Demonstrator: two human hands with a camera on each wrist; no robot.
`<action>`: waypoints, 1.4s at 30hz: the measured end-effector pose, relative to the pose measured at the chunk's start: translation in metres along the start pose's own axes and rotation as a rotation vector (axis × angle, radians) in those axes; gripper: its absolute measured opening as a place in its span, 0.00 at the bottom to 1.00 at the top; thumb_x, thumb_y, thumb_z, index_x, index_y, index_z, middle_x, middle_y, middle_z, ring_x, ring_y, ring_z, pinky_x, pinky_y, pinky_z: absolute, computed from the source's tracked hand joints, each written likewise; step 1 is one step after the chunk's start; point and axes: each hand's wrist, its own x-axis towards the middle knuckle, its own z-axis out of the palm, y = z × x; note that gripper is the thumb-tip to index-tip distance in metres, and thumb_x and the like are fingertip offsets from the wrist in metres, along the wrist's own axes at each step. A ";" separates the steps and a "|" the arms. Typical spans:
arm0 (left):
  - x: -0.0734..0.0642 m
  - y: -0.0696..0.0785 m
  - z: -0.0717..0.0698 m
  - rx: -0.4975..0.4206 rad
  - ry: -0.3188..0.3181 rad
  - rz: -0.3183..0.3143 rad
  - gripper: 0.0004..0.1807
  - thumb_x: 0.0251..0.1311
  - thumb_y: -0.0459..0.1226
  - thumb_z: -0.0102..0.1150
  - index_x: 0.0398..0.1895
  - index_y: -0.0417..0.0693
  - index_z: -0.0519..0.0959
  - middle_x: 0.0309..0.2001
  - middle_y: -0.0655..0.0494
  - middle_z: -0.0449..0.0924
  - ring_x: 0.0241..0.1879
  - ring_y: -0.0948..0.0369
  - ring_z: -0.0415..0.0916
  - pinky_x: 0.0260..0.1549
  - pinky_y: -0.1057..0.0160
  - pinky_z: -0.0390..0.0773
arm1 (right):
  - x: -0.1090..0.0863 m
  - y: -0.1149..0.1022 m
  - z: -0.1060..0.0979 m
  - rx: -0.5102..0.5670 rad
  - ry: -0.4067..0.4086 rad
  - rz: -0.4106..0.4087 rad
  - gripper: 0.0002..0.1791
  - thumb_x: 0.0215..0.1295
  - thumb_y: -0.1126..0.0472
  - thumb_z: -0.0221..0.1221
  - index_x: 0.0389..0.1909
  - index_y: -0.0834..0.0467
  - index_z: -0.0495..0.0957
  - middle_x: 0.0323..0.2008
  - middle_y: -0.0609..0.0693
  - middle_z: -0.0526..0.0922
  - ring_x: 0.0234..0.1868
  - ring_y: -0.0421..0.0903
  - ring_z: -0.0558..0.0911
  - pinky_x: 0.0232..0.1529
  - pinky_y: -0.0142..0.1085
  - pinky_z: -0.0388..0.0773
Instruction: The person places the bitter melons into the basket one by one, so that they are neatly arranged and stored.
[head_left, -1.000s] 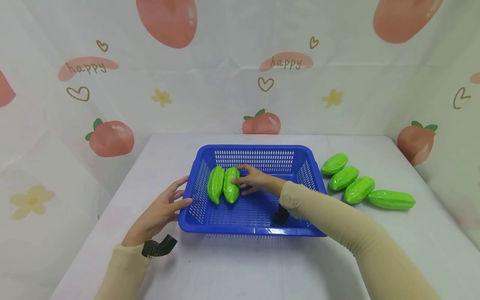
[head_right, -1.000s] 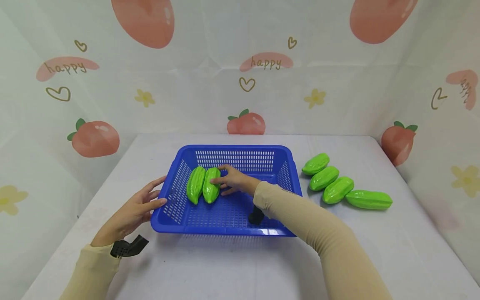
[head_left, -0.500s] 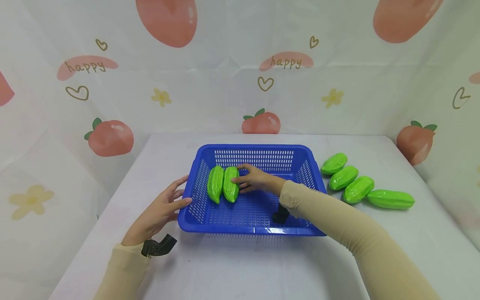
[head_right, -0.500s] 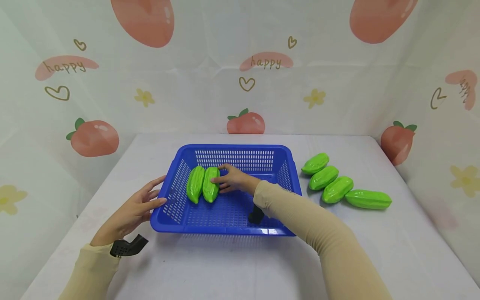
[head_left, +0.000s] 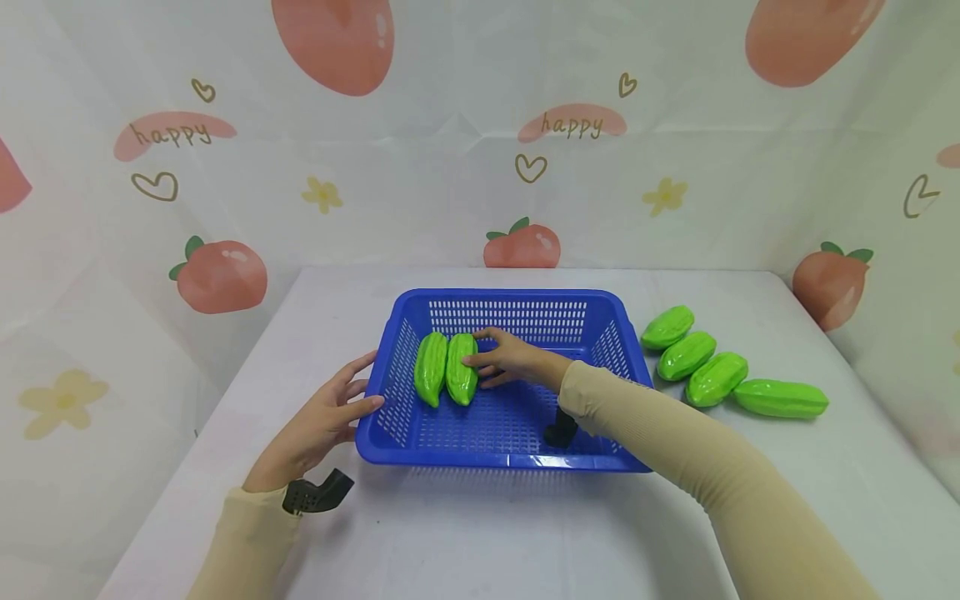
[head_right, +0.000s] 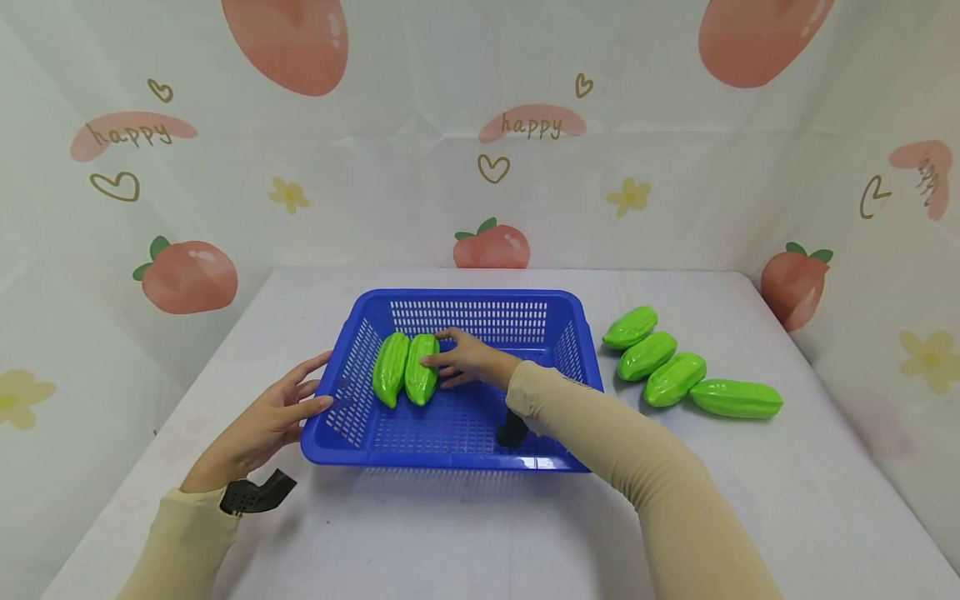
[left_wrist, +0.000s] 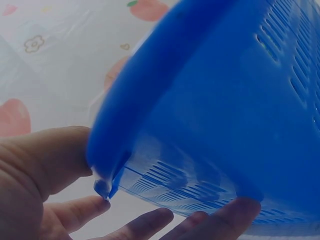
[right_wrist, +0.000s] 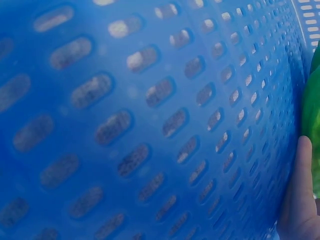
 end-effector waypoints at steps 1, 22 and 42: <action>0.000 0.000 0.000 0.000 0.000 -0.001 0.44 0.66 0.43 0.58 0.78 0.62 0.42 0.73 0.37 0.53 0.61 0.39 0.70 0.50 0.43 0.79 | 0.000 0.000 0.000 0.001 -0.001 0.001 0.37 0.66 0.63 0.60 0.72 0.57 0.53 0.64 0.66 0.66 0.60 0.63 0.75 0.52 0.48 0.81; 0.001 0.001 0.000 -0.009 -0.012 -0.018 0.44 0.66 0.43 0.58 0.78 0.62 0.43 0.73 0.37 0.53 0.60 0.40 0.72 0.50 0.44 0.79 | -0.008 -0.009 -0.014 -0.062 0.006 0.029 0.35 0.66 0.61 0.60 0.71 0.59 0.58 0.59 0.63 0.72 0.50 0.53 0.77 0.52 0.46 0.81; 0.000 0.003 0.000 0.010 0.005 -0.023 0.44 0.65 0.43 0.58 0.77 0.62 0.43 0.72 0.37 0.54 0.60 0.39 0.71 0.50 0.43 0.79 | -0.049 -0.040 -0.022 -0.189 -0.085 -0.029 0.28 0.67 0.67 0.56 0.66 0.66 0.63 0.57 0.65 0.73 0.55 0.61 0.76 0.55 0.49 0.79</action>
